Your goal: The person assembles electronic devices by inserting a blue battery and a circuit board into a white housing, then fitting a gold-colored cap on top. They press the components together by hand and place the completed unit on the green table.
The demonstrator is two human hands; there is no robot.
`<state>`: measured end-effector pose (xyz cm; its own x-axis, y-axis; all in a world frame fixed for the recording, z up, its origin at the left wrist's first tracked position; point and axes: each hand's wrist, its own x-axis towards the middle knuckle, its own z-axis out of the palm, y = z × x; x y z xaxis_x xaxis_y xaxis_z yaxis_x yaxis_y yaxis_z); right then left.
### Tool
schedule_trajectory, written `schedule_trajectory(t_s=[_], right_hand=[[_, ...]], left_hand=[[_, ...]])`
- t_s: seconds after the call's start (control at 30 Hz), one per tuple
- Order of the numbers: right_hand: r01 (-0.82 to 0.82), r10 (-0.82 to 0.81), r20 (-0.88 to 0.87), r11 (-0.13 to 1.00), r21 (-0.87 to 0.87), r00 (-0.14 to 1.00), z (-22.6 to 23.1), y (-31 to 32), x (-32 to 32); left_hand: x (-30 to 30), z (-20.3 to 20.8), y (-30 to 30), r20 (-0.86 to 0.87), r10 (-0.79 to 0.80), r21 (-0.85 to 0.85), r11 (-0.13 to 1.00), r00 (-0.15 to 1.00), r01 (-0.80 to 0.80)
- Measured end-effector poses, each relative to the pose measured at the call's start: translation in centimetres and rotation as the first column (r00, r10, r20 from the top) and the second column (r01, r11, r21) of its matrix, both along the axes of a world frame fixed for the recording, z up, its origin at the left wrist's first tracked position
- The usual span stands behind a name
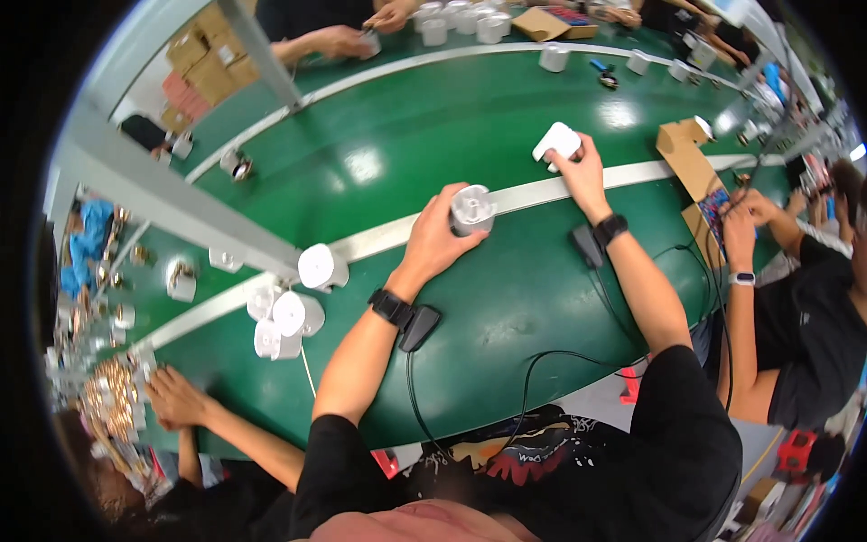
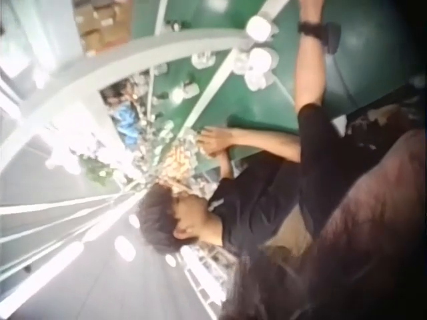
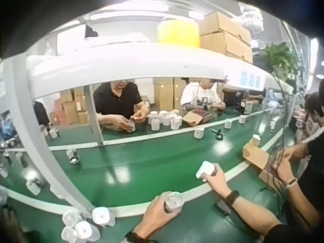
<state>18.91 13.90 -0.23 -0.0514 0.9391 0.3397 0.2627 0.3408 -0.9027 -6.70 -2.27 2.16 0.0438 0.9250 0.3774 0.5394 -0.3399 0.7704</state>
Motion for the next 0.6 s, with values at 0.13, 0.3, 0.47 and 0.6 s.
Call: schedule_trajectory(t_s=[0.13,0.3,0.47,0.6], right_hand=[[-0.167,0.186,0.178,0.979,-0.117,0.966,1.5,-6.6,-5.6],[-0.565,0.567,0.103,0.824,-0.048,0.818,1.8,-8.6,-8.8],[-0.728,0.642,0.423,0.683,0.061,0.639,2.1,-8.7,-8.5],[-0.788,0.578,0.621,0.605,0.109,0.530,2.6,-9.3,-8.1]], left_hand=[[0.4,0.7,-1.0,0.088,-0.077,0.066,0.995,0.993,0.071],[0.0,1.1,-2.1,-0.081,-0.014,0.362,0.931,0.997,0.042],[1.4,1.4,-3.9,-0.177,0.165,0.580,0.814,0.970,-0.032],[2.0,1.5,-4.6,-0.241,0.062,0.605,0.790,0.969,0.100]])
